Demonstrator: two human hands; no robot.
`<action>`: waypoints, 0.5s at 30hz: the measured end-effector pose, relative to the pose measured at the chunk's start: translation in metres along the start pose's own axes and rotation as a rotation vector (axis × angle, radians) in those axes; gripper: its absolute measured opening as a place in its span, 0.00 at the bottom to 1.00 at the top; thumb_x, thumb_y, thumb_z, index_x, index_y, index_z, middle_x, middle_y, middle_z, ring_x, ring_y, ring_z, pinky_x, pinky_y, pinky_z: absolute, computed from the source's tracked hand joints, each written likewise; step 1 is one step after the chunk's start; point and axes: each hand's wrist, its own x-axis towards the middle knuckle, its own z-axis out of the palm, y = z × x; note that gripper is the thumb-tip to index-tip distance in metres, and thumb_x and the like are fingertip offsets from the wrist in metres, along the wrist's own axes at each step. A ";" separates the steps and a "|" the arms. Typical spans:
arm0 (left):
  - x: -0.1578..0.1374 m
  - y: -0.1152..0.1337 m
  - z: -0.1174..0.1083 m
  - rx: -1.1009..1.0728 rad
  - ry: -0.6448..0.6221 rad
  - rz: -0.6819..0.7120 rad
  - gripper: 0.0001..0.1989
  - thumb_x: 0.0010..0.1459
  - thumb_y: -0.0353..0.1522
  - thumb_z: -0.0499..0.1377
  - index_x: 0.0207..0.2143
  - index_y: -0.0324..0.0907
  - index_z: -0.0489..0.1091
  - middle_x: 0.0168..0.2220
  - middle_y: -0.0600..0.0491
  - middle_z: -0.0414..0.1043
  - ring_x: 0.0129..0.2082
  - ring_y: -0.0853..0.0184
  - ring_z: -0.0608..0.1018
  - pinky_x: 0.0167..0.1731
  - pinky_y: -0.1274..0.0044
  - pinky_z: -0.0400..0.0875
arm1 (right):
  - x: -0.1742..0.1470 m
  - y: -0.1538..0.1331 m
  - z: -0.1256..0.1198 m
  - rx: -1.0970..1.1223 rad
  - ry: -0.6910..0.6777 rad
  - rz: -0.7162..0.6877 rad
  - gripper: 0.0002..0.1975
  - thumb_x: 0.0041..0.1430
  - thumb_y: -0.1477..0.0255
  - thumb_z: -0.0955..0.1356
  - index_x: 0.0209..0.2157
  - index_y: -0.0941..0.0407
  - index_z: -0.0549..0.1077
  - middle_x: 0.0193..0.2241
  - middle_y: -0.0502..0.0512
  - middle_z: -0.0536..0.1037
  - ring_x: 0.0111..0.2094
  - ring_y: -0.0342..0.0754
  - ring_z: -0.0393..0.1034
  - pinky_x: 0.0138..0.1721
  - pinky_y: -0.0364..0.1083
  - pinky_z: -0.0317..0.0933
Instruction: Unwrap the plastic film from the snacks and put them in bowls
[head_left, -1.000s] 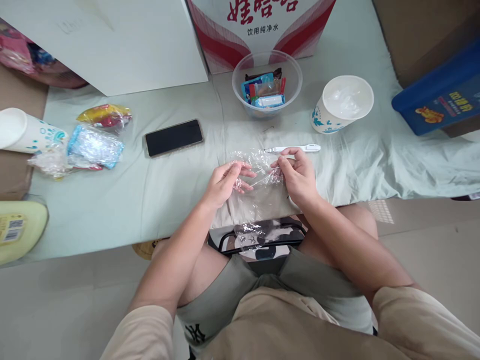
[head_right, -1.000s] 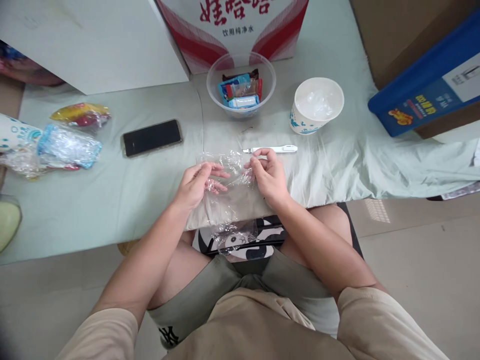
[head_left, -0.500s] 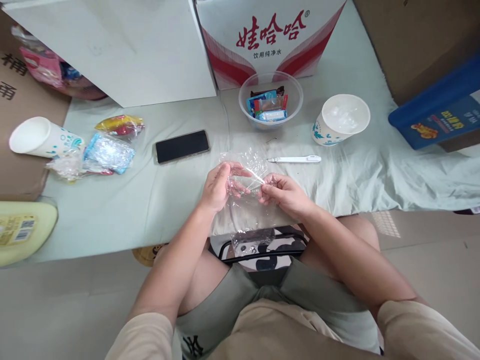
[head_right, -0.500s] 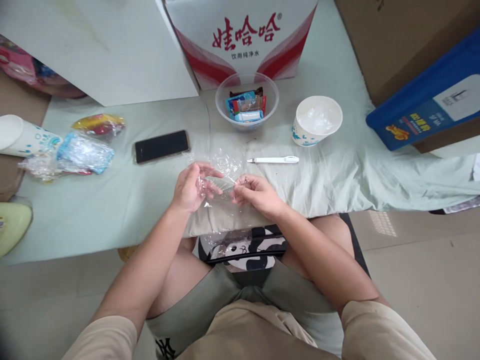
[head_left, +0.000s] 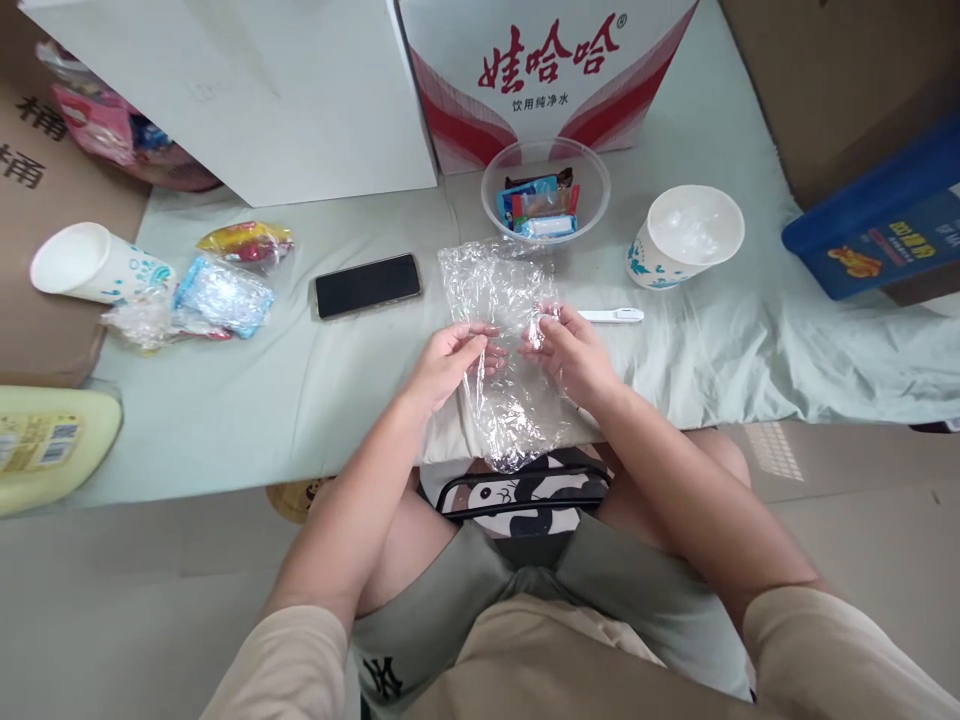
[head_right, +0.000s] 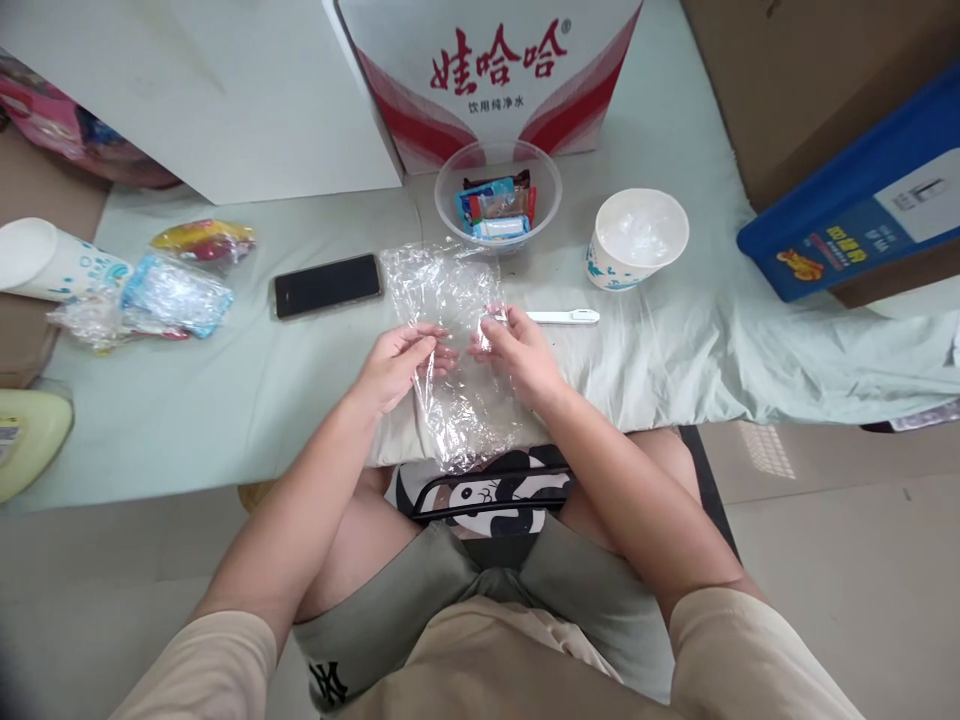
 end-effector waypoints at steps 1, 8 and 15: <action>0.000 0.000 -0.001 0.021 -0.003 0.025 0.15 0.62 0.40 0.65 0.46 0.40 0.73 0.36 0.49 0.83 0.34 0.65 0.85 0.37 0.72 0.80 | -0.001 0.000 0.000 -0.015 -0.034 0.039 0.25 0.52 0.51 0.76 0.42 0.52 0.68 0.30 0.48 0.75 0.31 0.43 0.74 0.36 0.47 0.72; -0.002 -0.005 -0.015 0.311 -0.001 0.198 0.17 0.63 0.41 0.64 0.49 0.41 0.73 0.21 0.57 0.76 0.21 0.70 0.79 0.23 0.80 0.71 | -0.013 -0.003 -0.003 -0.162 -0.142 0.066 0.22 0.59 0.54 0.73 0.47 0.53 0.73 0.26 0.49 0.79 0.25 0.44 0.75 0.29 0.46 0.70; -0.016 0.008 -0.019 -0.094 -0.214 0.196 0.19 0.56 0.44 0.68 0.45 0.46 0.69 0.21 0.60 0.75 0.17 0.69 0.78 0.19 0.79 0.73 | -0.020 -0.004 -0.003 0.058 -0.157 -0.029 0.17 0.60 0.57 0.72 0.49 0.45 0.69 0.26 0.44 0.78 0.21 0.43 0.72 0.28 0.46 0.70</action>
